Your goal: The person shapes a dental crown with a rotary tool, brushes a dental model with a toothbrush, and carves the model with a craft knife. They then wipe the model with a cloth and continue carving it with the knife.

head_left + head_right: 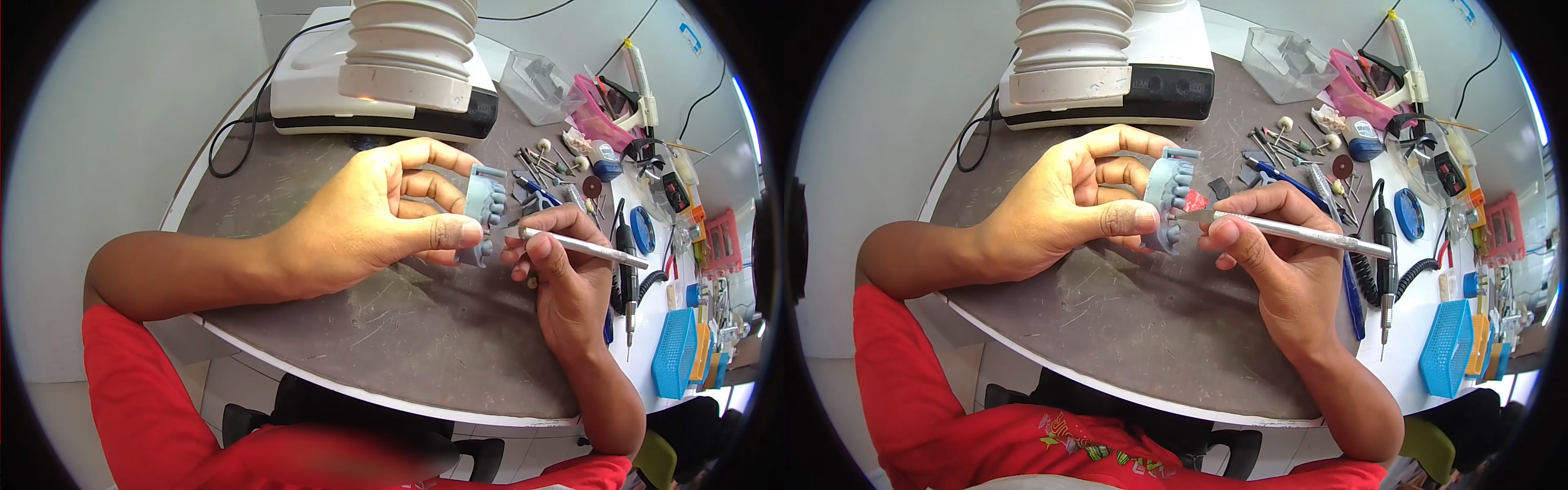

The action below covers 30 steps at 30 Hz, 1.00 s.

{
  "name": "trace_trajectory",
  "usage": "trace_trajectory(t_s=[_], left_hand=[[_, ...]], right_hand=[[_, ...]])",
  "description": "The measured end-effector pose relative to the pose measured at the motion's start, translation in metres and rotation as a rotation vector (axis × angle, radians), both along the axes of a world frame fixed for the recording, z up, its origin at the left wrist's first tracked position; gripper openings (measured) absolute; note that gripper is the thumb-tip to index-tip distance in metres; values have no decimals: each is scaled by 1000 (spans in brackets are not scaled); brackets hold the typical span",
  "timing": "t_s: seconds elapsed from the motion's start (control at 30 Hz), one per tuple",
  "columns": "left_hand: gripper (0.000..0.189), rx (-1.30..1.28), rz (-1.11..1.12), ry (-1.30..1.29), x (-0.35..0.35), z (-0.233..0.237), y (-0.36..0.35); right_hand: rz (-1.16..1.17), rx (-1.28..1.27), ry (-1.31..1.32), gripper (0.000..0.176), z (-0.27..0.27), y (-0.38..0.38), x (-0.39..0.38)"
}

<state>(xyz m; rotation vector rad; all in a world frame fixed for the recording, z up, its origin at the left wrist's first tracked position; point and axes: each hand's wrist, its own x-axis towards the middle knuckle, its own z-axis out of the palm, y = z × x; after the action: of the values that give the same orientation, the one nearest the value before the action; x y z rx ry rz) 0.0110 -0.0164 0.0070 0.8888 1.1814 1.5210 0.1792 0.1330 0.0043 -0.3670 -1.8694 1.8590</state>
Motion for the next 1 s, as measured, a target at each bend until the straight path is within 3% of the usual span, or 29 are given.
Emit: trace_trajectory(t_s=[1.0], left_hand=[[53, 7, -29, -28, -1, 2, -2]], right_hand=[[44, -33, -17, 22, 3, -1, 0]])
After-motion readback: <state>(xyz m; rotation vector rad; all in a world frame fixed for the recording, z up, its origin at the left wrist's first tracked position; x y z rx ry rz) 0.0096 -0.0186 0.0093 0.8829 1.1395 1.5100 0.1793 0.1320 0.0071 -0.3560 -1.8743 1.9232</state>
